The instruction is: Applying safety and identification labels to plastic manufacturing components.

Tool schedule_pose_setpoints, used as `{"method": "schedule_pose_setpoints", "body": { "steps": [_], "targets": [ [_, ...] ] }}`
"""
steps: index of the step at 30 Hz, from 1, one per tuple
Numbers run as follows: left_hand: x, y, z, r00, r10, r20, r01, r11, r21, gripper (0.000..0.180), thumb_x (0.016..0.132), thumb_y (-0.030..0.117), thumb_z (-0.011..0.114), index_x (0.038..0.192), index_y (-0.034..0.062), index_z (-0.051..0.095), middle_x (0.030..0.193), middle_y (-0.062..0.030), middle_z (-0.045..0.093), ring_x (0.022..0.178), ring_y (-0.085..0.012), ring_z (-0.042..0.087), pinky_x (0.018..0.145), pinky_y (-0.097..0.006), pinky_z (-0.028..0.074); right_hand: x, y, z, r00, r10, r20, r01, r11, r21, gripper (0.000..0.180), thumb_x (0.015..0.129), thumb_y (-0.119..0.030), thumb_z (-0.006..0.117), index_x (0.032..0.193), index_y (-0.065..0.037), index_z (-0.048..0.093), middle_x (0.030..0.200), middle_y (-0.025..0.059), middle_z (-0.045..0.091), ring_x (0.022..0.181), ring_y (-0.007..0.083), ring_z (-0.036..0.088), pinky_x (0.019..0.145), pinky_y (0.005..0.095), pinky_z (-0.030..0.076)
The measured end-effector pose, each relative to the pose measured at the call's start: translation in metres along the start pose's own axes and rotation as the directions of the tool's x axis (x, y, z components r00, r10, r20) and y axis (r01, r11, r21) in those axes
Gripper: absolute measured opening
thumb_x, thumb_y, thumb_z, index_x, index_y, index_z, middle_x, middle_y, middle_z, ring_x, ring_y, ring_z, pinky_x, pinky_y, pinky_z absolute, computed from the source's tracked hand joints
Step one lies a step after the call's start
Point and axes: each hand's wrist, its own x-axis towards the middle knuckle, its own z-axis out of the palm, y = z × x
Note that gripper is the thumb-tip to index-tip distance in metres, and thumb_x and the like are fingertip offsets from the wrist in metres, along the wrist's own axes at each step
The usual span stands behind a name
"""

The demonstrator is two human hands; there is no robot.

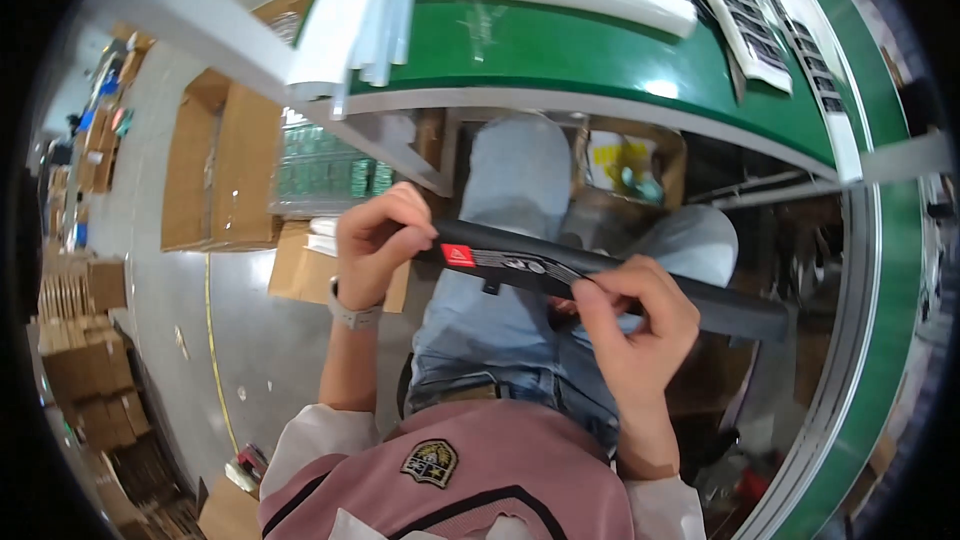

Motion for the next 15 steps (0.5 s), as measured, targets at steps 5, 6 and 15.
{"method": "schedule_pose_setpoints", "body": {
  "steps": [5,6,15],
  "targets": [
    [0.004,-0.003,0.014,0.998,-0.063,-0.031,0.064,0.997,0.048,0.015,0.076,0.005,0.074,0.089,0.0023,0.067,0.083,-0.0034,0.057,0.080,-0.0134,0.052,0.070,-0.025,0.039,-0.005,0.010,-0.006,0.998,-0.058,-0.021,0.057,0.997,-0.044,0.011,0.073,0.006,0.073,0.079,0.002,0.065,0.069,0.0050,0.061,0.060,0.0112,0.051,0.054,0.0219,0.038],
    [0.005,-0.001,0.014,0.997,-0.068,-0.029,0.069,0.996,0.052,0.015,0.076,0.005,0.074,0.089,0.0023,0.067,0.083,-0.0034,0.057,0.080,-0.0134,0.052,0.070,-0.025,0.039,-0.005,0.011,-0.006,0.998,-0.053,-0.022,0.052,0.998,-0.040,0.011,0.073,0.006,0.073,0.079,0.002,0.065,0.069,0.0050,0.061,0.060,0.0112,0.051,0.054,0.0219,0.038],
    [0.001,0.000,0.007,0.996,-0.044,0.071,0.030,0.982,0.186,0.019,0.073,0.010,0.080,0.074,0.0037,0.063,0.085,-0.0041,0.056,0.077,-0.0153,0.051,0.070,-0.027,0.039,-0.006,0.011,-0.005,0.991,-0.136,-0.015,0.136,0.990,-0.033,0.012,0.072,0.007,0.074,0.079,0.002,0.065,0.068,0.0070,0.061,0.057,0.0124,0.050,0.053,0.0234,0.039]
  ]
}}
